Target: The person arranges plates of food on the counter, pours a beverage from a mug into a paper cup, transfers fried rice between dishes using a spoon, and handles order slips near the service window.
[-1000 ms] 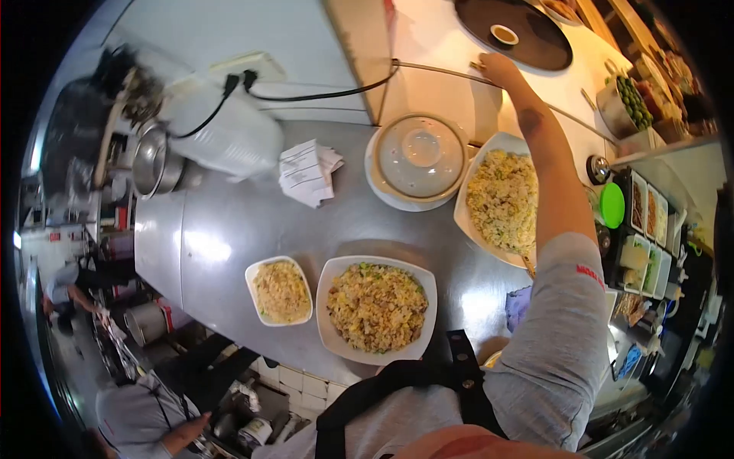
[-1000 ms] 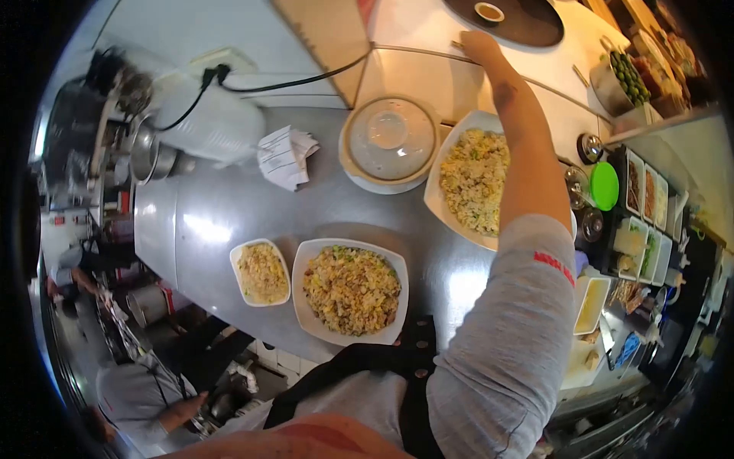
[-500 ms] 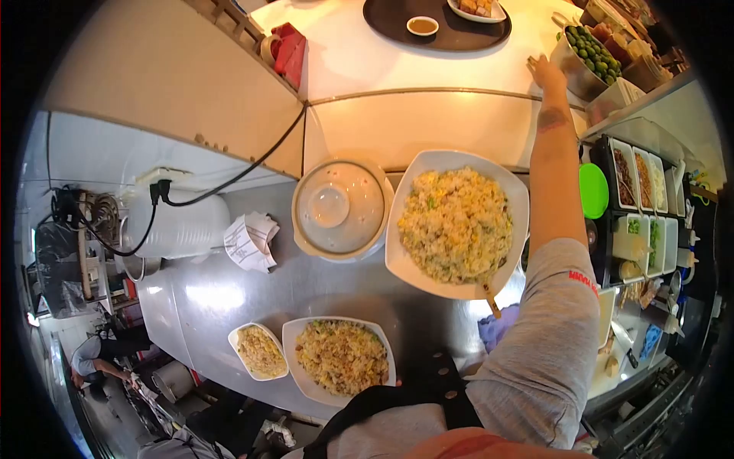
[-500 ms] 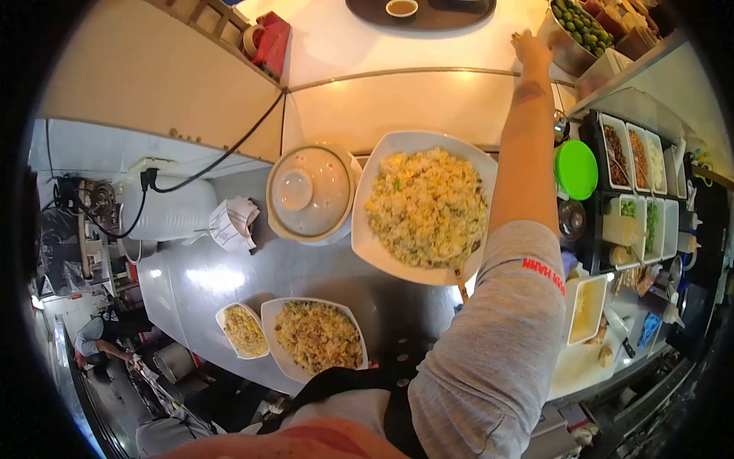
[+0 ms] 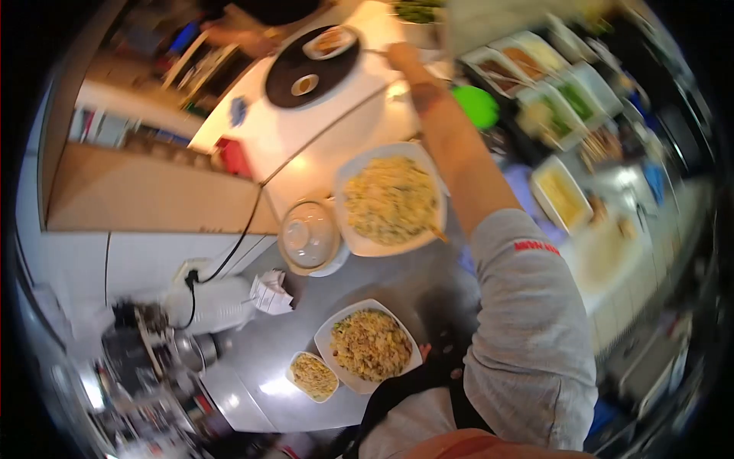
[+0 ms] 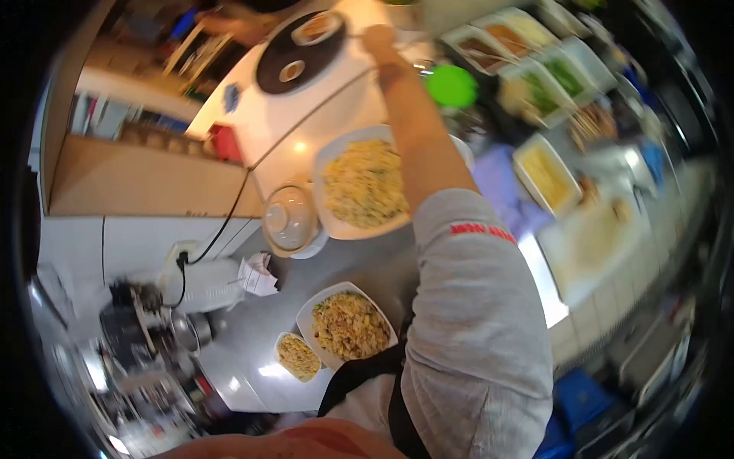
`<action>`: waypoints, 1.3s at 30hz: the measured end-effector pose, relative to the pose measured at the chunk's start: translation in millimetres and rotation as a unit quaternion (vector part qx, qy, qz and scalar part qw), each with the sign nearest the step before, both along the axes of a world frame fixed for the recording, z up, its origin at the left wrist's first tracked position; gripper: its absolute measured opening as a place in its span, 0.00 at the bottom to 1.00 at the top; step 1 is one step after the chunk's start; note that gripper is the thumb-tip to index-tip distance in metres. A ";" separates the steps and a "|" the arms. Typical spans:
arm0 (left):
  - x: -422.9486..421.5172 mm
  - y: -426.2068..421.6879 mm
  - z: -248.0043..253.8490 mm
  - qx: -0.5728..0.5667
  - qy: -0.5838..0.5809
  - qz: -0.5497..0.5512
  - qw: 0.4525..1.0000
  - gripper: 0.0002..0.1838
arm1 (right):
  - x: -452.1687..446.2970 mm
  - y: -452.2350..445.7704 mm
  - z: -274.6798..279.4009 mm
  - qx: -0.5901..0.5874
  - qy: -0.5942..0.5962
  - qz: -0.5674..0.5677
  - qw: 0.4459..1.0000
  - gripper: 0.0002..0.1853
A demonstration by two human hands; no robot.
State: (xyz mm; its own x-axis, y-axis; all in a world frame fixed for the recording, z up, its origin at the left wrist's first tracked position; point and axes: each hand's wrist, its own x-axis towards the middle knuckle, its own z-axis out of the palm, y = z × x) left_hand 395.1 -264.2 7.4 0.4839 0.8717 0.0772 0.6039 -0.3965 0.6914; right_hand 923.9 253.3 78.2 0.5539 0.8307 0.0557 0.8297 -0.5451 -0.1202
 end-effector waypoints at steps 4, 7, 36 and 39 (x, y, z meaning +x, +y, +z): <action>-14.5 -9.8 -4.3 0.043 -0.018 -0.029 0.998 0.11 | -40.6 -175.8 127.9 0.082 0.224 0.210 0.948 0.19; -9.6 -13.1 -8.8 0.071 -0.045 -0.032 0.996 0.10 | -29.2 -324.8 139.5 0.251 0.134 0.314 0.906 0.19; -122.0 -1.7 29.6 -0.254 -0.324 0.409 0.814 0.28 | -110.0 -699.1 5.0 -0.083 0.624 0.062 0.775 0.18; -151.3 49.3 -10.6 -0.097 -0.167 0.376 0.906 0.33 | -150.6 -704.9 -39.6 -0.014 0.673 0.074 0.736 0.22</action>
